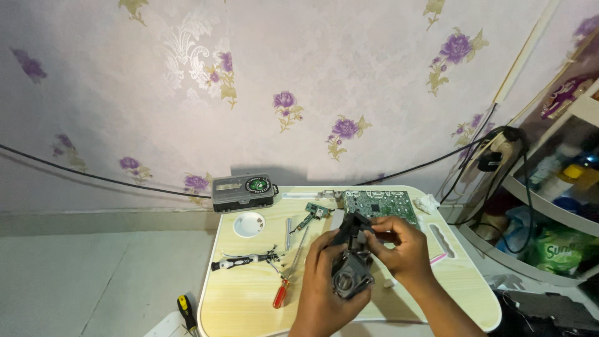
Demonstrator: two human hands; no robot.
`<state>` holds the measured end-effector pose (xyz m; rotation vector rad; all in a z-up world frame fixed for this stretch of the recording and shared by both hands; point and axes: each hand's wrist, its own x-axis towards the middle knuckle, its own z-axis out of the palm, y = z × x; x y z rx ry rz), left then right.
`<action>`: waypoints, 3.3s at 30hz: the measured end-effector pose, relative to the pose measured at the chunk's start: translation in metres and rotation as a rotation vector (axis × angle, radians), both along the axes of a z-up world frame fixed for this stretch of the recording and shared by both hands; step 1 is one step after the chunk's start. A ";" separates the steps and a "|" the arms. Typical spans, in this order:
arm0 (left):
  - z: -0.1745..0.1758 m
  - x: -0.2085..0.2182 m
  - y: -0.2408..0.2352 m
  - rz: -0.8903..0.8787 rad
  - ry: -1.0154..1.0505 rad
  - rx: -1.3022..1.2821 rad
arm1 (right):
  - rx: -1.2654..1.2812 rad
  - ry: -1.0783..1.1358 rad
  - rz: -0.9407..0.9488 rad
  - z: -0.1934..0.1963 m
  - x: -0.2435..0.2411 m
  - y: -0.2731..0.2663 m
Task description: The person assembles a projector lamp module by attaching a black plastic housing to the lamp unit. They then use a screwdriver to tighten screws into the housing, securing the components together on a workbench.
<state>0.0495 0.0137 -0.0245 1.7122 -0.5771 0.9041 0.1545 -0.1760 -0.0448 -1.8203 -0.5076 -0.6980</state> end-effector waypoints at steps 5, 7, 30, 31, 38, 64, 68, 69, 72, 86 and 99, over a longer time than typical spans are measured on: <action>0.014 0.041 0.001 0.017 -0.003 0.089 | 0.096 0.079 0.040 0.004 0.043 0.000; 0.014 0.063 0.001 0.024 -0.016 0.136 | 0.079 0.091 0.030 0.003 0.062 0.001; -0.009 0.202 -0.011 0.121 -0.060 0.192 | 0.489 0.178 0.096 -0.029 0.168 0.009; -0.008 0.203 -0.011 0.125 -0.058 0.186 | 0.483 0.181 0.099 -0.024 0.166 0.008; -0.013 0.206 -0.009 0.127 -0.193 0.163 | 0.392 0.127 0.106 -0.028 0.164 0.001; -0.032 0.218 -0.002 0.063 -0.199 0.125 | 0.274 0.081 0.164 -0.039 0.171 -0.006; -0.030 0.216 -0.004 0.053 -0.189 0.117 | 0.282 0.100 0.157 -0.037 0.171 -0.002; -0.029 0.215 -0.003 0.046 -0.186 0.117 | 0.275 0.089 0.155 -0.037 0.172 -0.002; -0.031 0.217 -0.002 0.059 -0.189 0.141 | 0.298 0.093 0.144 -0.037 0.172 -0.002; -0.024 0.213 -0.003 0.024 -0.197 0.185 | 0.059 -0.157 -0.051 -0.024 0.166 0.000; -0.025 0.217 -0.003 0.004 -0.203 0.141 | 0.108 -0.081 -0.088 -0.031 0.163 0.004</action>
